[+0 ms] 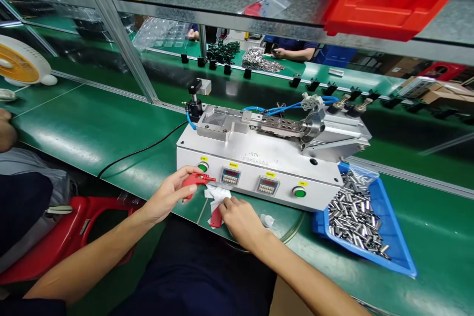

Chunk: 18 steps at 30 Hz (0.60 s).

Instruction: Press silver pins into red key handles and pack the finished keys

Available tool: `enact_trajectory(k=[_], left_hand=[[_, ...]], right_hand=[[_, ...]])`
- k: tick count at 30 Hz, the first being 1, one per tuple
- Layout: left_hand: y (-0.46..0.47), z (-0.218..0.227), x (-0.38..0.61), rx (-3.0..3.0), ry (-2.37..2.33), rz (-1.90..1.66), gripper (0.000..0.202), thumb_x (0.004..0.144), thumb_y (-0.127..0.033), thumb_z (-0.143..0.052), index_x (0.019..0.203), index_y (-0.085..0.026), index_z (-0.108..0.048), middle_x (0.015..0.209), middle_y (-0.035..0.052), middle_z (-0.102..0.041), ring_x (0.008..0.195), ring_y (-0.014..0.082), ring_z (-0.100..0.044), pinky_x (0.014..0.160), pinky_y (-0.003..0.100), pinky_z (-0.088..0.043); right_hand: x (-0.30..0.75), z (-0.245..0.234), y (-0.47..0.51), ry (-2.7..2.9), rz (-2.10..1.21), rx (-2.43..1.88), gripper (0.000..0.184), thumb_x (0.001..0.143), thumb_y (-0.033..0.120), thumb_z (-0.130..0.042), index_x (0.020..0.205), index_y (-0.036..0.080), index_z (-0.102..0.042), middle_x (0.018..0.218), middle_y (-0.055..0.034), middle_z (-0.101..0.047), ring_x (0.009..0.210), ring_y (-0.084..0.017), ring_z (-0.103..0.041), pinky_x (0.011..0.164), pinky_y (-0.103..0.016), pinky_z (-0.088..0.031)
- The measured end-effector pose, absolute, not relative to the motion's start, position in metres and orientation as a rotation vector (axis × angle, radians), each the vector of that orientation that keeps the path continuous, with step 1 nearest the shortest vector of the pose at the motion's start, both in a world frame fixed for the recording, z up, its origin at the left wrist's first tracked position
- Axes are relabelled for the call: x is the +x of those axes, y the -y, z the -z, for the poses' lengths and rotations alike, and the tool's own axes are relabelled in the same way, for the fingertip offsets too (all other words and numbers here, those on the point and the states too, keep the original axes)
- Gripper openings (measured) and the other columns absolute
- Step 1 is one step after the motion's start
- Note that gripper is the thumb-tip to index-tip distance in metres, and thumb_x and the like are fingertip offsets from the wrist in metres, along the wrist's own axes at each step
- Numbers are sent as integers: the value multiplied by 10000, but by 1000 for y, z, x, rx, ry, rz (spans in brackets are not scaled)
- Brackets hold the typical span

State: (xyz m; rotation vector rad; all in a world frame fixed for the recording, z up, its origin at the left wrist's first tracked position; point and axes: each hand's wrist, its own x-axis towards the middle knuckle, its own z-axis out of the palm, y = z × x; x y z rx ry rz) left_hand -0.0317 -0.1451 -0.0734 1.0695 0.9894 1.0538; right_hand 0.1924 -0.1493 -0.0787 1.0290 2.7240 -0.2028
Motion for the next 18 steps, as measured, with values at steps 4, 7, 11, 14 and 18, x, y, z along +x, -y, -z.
enact_trajectory(k=[4,7,11,14,18], left_hand=[[139,70,-28,1263,-1017,-1101,323,809,-309,-759,1086,-189,-646,984,43,-690,735,150,-613,627,234,-497],[124,56,-30,1524,-1085,-1127,289,851,-268,-688,1127,-203,-635,1023,56,-721,861,197,-688,760,281,-544],[85,20,-32,1970,-1329,-1132,288,892,-263,-620,1175,-216,-592,1007,42,-734,788,207,-688,743,321,-546],[49,-6,-26,2328,-1573,-1072,251,896,-234,-605,1144,-191,-604,1109,83,-714,965,267,-685,832,372,-556],[15,-27,-10,2600,-1829,-714,218,937,-199,-568,1136,-142,-636,1245,159,-632,1114,309,-649,866,390,-567]], right_hand=[[193,79,149,-2706,174,996,126,986,95,-543,961,151,-654,998,-115,-688,858,-247,-627,727,-360,-471],[194,79,149,-2712,151,985,123,978,92,-549,974,148,-659,1021,-119,-695,875,-247,-635,736,-358,-481],[197,78,151,-2716,130,967,106,965,103,-570,996,146,-661,1045,-121,-702,909,-262,-653,738,-368,-491],[198,77,155,-2722,113,973,96,952,105,-586,998,147,-659,1055,-121,-701,918,-266,-654,739,-374,-489],[200,76,160,-2738,114,977,84,946,110,-601,993,154,-655,1046,-113,-696,909,-256,-645,741,-367,-478]])
